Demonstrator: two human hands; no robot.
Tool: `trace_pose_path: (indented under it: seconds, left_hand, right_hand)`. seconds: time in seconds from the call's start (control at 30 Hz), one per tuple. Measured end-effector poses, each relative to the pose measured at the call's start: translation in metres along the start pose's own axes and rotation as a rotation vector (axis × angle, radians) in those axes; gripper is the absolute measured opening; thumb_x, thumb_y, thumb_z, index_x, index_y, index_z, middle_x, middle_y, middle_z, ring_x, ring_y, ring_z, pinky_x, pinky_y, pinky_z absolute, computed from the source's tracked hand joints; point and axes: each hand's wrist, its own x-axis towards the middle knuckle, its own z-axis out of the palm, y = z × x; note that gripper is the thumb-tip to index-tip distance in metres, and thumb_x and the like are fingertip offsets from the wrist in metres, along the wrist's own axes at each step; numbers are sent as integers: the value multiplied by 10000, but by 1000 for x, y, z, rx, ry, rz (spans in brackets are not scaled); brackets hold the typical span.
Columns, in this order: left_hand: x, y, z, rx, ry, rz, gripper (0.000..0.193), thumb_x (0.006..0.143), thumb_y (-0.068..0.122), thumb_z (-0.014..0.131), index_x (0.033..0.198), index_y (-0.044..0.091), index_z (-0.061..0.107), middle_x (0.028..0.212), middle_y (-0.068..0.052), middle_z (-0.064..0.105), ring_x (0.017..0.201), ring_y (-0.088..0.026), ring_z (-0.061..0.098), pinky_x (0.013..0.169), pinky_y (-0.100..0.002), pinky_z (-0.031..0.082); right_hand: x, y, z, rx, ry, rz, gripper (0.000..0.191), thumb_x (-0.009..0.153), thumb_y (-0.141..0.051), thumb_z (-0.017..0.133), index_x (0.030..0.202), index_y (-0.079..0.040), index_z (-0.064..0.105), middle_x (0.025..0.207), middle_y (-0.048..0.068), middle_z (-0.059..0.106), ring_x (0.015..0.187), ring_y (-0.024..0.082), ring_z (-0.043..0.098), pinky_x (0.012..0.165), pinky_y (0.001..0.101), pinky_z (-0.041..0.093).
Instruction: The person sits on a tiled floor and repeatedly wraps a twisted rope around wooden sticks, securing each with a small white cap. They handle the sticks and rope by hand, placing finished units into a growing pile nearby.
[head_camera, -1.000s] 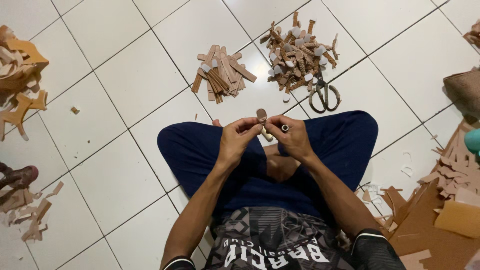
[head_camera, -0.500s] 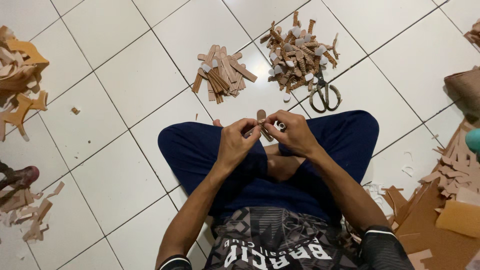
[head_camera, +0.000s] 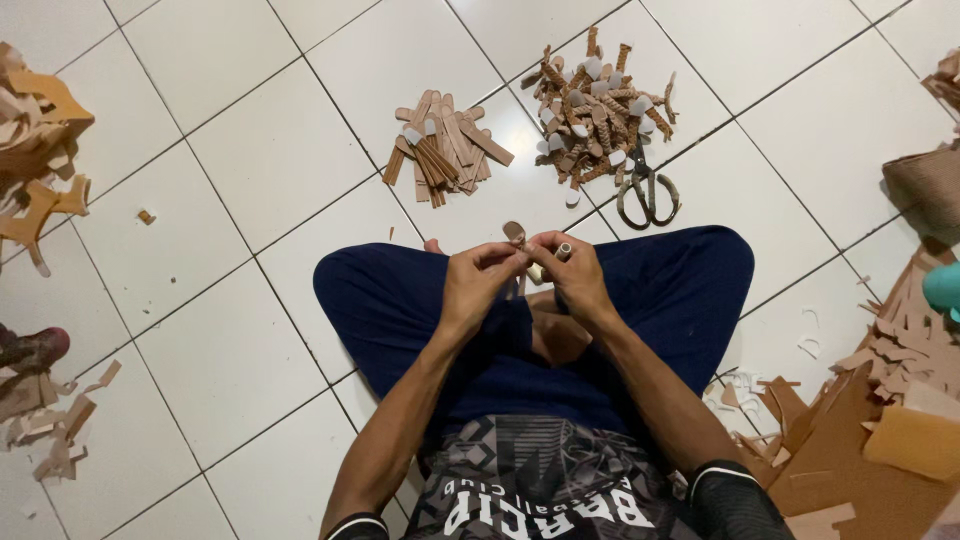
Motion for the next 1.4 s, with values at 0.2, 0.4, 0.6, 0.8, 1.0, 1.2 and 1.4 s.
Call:
trace_pose_path:
  seconds: [0.2, 0.4, 0.6, 0.8, 1.0, 1.2, 1.4]
  left_hand:
    - [-7, 22, -8, 374, 25, 67, 271, 927, 221, 733, 1063, -10, 772, 842, -84, 798, 772, -119, 755, 722, -238, 572]
    - [-10, 27, 2, 401, 14, 263, 248, 929, 200, 739, 1078, 5, 778, 900, -90, 805, 806, -119, 773, 769, -227, 592]
    - [0, 11, 1, 220, 111, 128, 225, 919, 158, 748, 1051, -21, 778, 894, -86, 806, 818, -118, 764, 756, -224, 590]
    - [5, 6, -6, 226, 78, 56, 224, 918, 168, 732, 1013, -33, 763, 846, -81, 796, 766, -106, 751, 704, -213, 577]
    - [7, 8, 0, 277, 69, 105, 241, 923, 188, 730, 1029, -24, 769, 845, -78, 801, 772, -103, 758, 735, -219, 577]
    - [11, 24, 8, 241, -67, 106, 261, 919, 197, 725, 1049, -26, 765, 846, -67, 796, 752, -99, 753, 694, -225, 582]
    - [17, 40, 23, 338, -166, 76, 289, 929, 253, 734, 997, -27, 764, 743, -55, 768, 642, -92, 714, 599, -235, 564]
  right_hand:
    - [-2, -16, -10, -226, -16, -47, 270, 894, -207, 769, 1065, -13, 693, 773, -23, 633, 656, 23, 545, 574, 184, 431]
    - [4, -7, -1, 169, 31, 45, 343, 1056, -292, 726, 971, 40, 719, 764, 8, 596, 651, 65, 481, 573, 228, 372]
    - [1, -2, 10, -163, 90, -125, 291, 1023, -254, 632, 1136, -7, 735, 934, 9, 743, 752, 65, 613, 673, 224, 513]
    - [-6, -5, -5, -653, 21, -414, 205, 1004, -175, 683, 1119, -15, 739, 964, 83, 772, 796, 129, 707, 676, 277, 562]
    - [-6, 1, -7, -575, 58, -402, 198, 1005, -175, 691, 1094, -4, 735, 951, 64, 746, 751, 73, 661, 621, 244, 529]
    - [-7, -4, -26, -403, 24, -208, 193, 964, -174, 725, 1074, -20, 761, 885, 4, 756, 727, 46, 606, 631, 216, 487]
    - [-11, -9, -48, -385, 8, -138, 200, 968, -175, 708, 1094, -23, 738, 921, 6, 750, 795, 47, 649, 687, 222, 532]
